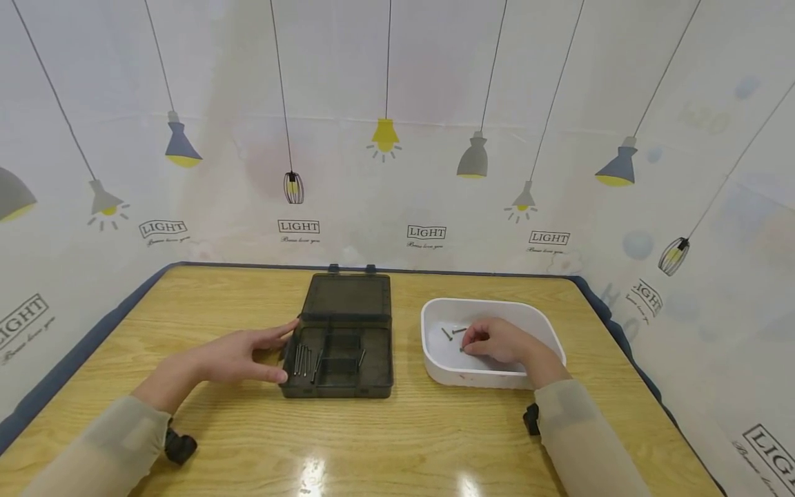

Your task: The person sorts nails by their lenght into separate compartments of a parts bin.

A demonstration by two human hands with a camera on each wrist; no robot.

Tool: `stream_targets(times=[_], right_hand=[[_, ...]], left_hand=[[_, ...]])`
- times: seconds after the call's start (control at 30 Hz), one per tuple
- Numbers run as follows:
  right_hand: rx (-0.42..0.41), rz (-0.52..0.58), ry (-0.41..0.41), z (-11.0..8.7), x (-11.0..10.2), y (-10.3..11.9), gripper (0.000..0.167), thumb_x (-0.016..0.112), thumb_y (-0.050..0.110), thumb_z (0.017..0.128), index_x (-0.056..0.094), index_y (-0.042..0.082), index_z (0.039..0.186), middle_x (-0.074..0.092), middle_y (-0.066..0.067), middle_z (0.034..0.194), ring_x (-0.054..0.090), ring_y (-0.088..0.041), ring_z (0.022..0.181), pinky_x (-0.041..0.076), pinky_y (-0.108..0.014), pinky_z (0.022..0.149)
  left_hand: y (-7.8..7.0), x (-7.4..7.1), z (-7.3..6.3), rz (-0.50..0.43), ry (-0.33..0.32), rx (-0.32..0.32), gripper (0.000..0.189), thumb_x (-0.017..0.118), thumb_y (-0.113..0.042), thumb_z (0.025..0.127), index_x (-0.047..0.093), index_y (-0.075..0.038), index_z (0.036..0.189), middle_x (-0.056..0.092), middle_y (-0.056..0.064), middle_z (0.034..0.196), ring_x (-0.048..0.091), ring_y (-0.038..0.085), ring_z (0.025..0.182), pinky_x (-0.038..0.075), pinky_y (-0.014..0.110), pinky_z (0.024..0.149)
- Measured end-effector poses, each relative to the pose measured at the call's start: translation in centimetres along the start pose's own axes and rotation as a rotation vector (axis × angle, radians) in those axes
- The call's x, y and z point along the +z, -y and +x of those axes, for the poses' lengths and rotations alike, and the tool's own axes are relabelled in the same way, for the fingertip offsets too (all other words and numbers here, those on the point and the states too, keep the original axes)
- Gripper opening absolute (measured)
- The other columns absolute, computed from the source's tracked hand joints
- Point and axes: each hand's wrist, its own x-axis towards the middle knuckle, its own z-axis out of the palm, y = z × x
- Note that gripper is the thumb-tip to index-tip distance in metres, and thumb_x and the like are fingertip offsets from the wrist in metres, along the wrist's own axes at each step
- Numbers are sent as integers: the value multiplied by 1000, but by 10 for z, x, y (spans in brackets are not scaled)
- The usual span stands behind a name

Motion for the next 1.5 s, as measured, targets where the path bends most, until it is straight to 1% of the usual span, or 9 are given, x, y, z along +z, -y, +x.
stream_targets(times=[0.33,0.53,0.7,0.8,0.93,1.1,1.2,1.3,1.5], right_hand=[[-23,53,-54,-6,-5,5,12,72,21,107,74,9,109,70,-4,102,58,-19,87,50,-29,75],[-43,81,-84,-11,-12,16,17,68,24,111,71,8,117,70,-8,106,60,-20,93,51,-30,80],[-70,120,-105,-13,-14,27,28,64,29,113,72,10,132,73,-14,123,63,-24,102,55,-36,88],[-108,129,-118,-14,-12,35,30,62,29,114,73,12,136,73,-15,127,65,-25,103,56,-38,89],[-195,150,-130,-13,-7,48,27,61,24,115,73,7,132,72,-19,120,65,-29,99,57,-37,85],[-292,171,-129,-7,0,67,24,58,21,116,71,4,127,70,-16,108,63,-34,92,56,-34,80],[-306,176,-113,-2,3,79,23,56,23,117,69,7,126,69,-16,106,61,-36,89,54,-32,75],[-291,182,-95,2,6,91,22,56,24,117,68,7,124,72,-17,111,61,-36,88,54,-33,73],[-295,175,-67,10,14,114,21,64,27,113,72,9,118,76,-11,111,64,-22,94,56,-35,83]], left_hand=[[0,-1,-1,-11,4,4,110,82,-59,95,20,-24,178,45,15,173,44,39,161,26,69,132],[1,-1,-1,-16,6,4,109,82,-59,95,19,-25,178,46,15,173,43,38,161,27,68,132],[1,0,-1,-11,3,-4,109,82,-59,95,19,-26,178,46,16,172,44,39,161,27,68,132],[0,0,-1,2,-2,-7,110,82,-60,95,19,-26,178,47,15,172,44,39,161,27,69,132],[0,0,-1,7,-1,-7,110,81,-61,95,19,-26,178,47,15,172,44,40,161,27,69,132],[-1,0,-1,-4,2,-12,110,82,-60,94,19,-26,178,46,15,173,43,39,161,27,69,132],[-2,-1,-2,-5,0,-18,110,82,-61,94,19,-27,178,46,15,173,42,39,162,27,69,132],[-3,-1,-2,-3,0,-20,110,82,-61,94,19,-27,178,46,14,173,42,40,162,27,69,132],[-4,-1,-3,1,4,-14,110,82,-60,95,20,-26,178,46,15,172,43,39,161,28,68,132]])
